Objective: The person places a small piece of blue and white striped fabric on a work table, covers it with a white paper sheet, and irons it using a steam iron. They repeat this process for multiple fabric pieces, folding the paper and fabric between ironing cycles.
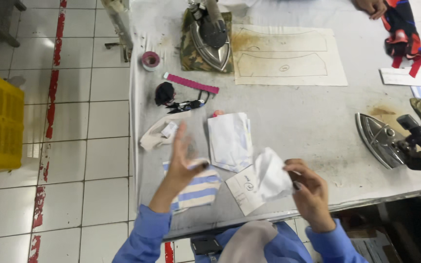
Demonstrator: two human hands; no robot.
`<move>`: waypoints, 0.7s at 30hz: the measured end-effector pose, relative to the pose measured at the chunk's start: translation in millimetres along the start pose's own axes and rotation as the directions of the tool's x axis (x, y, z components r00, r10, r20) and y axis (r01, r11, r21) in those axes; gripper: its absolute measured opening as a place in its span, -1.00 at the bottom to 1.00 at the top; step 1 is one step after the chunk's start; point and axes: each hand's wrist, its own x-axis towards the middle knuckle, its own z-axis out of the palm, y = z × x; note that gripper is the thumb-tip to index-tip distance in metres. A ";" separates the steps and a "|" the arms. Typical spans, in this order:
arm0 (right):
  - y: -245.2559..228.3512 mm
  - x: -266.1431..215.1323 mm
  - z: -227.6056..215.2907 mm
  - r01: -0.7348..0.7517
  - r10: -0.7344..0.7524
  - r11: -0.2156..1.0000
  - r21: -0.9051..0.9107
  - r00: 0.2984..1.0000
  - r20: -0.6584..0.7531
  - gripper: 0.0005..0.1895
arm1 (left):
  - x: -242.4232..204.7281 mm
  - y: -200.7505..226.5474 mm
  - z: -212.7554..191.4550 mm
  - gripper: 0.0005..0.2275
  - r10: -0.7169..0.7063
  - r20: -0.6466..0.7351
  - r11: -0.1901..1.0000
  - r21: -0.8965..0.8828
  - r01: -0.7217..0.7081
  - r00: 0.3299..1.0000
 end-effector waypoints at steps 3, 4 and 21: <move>-6.8 8.9 0.1 0.002 0.002 0.999 -0.034 0.994 0.110 -0.69 | -27.5 21.0 76.9 -0.03 -0.193 0.440 0.874 -0.329 0.358 0.877; -8.9 10.5 -5.9 -0.117 0.126 0.990 -0.075 0.983 0.134 -0.64 | -33.7 22.6 97.7 -0.38 -0.240 0.376 0.886 -0.292 0.361 0.895; 1.6 7.8 -225.2 -0.216 0.209 0.857 -0.469 0.976 -0.067 -0.93 | -70.5 -7.6 337.5 -0.49 -0.368 0.295 0.904 -0.111 0.414 0.882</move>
